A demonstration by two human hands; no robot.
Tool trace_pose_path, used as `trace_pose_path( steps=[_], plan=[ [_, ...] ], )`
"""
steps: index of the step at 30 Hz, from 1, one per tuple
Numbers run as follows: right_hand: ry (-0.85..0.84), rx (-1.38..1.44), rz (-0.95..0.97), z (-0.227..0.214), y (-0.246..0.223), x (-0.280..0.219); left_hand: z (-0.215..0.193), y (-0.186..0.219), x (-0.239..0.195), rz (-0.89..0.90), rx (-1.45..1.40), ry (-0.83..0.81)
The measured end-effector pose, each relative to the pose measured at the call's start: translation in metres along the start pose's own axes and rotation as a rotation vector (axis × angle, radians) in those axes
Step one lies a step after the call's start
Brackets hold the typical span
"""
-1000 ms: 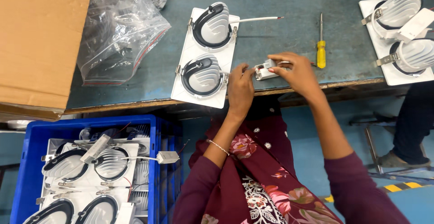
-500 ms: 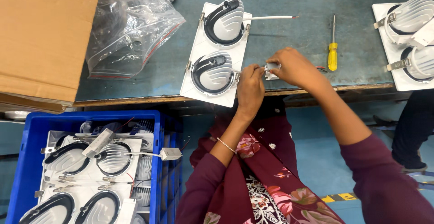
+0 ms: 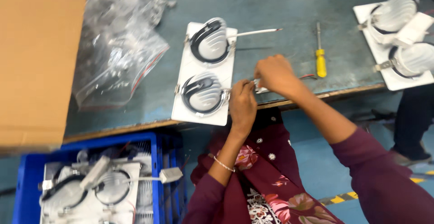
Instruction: The person connects electrical wires to an LED driver and secures them with a screwdriver before attaching the assembly to a light fixture at a factory workbench.
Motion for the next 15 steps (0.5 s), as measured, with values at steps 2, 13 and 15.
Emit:
trace_pose_path(
  steps=[2, 13, 15],
  plan=[
    [-0.009, -0.001, 0.010, 0.006, 0.002, 0.005, 0.001, 0.000, 0.001, 0.000, -0.001, 0.005],
    [0.417, 0.251, -0.142, 0.000, 0.000, -0.050, 0.015, 0.018, 0.007, 0.122, 0.150, -0.183],
    [0.501, 0.221, -0.171, -0.005, -0.013, -0.071, 0.017, 0.011, 0.003, 0.076, 0.031, -0.292]
  ],
)
Point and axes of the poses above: each hand's wrist, its own x-axis towards the middle knuckle, its own z-axis out of the palm, y = z × x, the point moved 10 cm from there along x, towards the middle knuckle, and after that the axes turned 1 degree about -x, right-handed, at the moved point
